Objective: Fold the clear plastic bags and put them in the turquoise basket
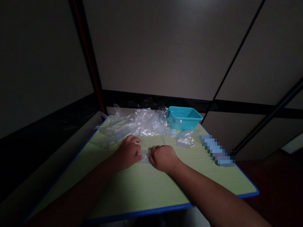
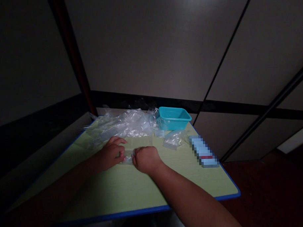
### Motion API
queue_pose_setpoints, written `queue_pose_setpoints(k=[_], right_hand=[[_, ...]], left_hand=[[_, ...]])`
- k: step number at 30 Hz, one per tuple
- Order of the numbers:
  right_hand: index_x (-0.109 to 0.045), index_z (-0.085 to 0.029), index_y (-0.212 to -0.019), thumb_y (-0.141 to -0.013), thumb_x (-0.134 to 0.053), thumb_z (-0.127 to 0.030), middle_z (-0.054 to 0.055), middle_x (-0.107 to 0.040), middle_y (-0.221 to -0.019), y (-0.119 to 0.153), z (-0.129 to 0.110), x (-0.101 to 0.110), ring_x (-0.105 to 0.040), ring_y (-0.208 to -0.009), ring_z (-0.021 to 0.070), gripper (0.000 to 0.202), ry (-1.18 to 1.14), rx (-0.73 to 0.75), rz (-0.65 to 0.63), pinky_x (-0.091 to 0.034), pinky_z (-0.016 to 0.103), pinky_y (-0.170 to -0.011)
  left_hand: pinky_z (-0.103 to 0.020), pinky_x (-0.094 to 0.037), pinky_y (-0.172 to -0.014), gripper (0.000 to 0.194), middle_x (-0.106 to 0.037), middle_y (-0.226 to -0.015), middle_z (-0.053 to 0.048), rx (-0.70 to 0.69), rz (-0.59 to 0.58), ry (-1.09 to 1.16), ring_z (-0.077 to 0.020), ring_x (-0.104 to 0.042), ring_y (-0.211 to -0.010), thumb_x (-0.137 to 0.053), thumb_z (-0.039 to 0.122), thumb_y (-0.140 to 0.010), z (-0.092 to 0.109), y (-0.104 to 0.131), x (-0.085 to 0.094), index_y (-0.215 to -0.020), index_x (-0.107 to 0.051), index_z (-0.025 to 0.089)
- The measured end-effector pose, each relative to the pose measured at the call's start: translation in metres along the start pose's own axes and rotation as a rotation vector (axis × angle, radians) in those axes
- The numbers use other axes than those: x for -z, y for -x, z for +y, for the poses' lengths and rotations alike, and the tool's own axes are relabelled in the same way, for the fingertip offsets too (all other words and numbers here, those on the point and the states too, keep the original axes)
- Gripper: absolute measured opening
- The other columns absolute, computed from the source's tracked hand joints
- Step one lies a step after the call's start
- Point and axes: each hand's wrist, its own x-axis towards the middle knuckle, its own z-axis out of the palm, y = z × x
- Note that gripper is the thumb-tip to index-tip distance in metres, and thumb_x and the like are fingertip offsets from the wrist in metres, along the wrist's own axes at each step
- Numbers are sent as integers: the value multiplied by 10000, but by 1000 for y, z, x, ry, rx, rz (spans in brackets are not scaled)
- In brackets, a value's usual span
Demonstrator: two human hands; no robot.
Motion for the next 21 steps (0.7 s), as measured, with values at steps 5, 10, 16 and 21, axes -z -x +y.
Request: queue_pose_setpoints(k=[5, 10, 16, 21], right_hand=[[-585, -170, -909, -884, -282, -383, 96, -659, -820, 0, 0, -1, -627, -704, 232, 371, -4, 6, 18, -445, 319, -595], [-585, -168, -908, -890, -268, -386, 100, -657, -827, 0, 0, -1, -627, -718, 228, 385, -18, -6, -4, -440, 311, -605], [-577, -168, -929, -891, -266, -394, 103, -655, -842, 0, 0, 0, -626, -731, 221, 386, -30, -21, -32, -433, 305, -612], [-575, -166, -940, -894, -260, -393, 107, -655, -850, 0, 0, 1, -623, -745, 219, 392, -37, -23, -38, -433, 308, -629]], left_hand=[[-373, -337, -889, 147, -544, -959, -61, 47, 167, -66, -236, -403, -998, -540, 274, -744, -11, -1, -7, -637, -580, 182], [-371, -319, -916, 178, -524, -1073, -49, 38, 0, 30, -256, -377, -1078, -680, 366, -628, -14, 0, -6, -647, -636, 194], [-364, -311, -936, 191, -524, -1148, -29, 95, -140, 29, -258, -362, -1128, -745, 345, -528, -12, 1, 1, -635, -656, 215], [-363, -311, -934, 161, -536, -1153, -29, 130, -152, 44, -262, -370, -1131, -740, 329, -527, -12, 1, 2, -607, -659, 215]])
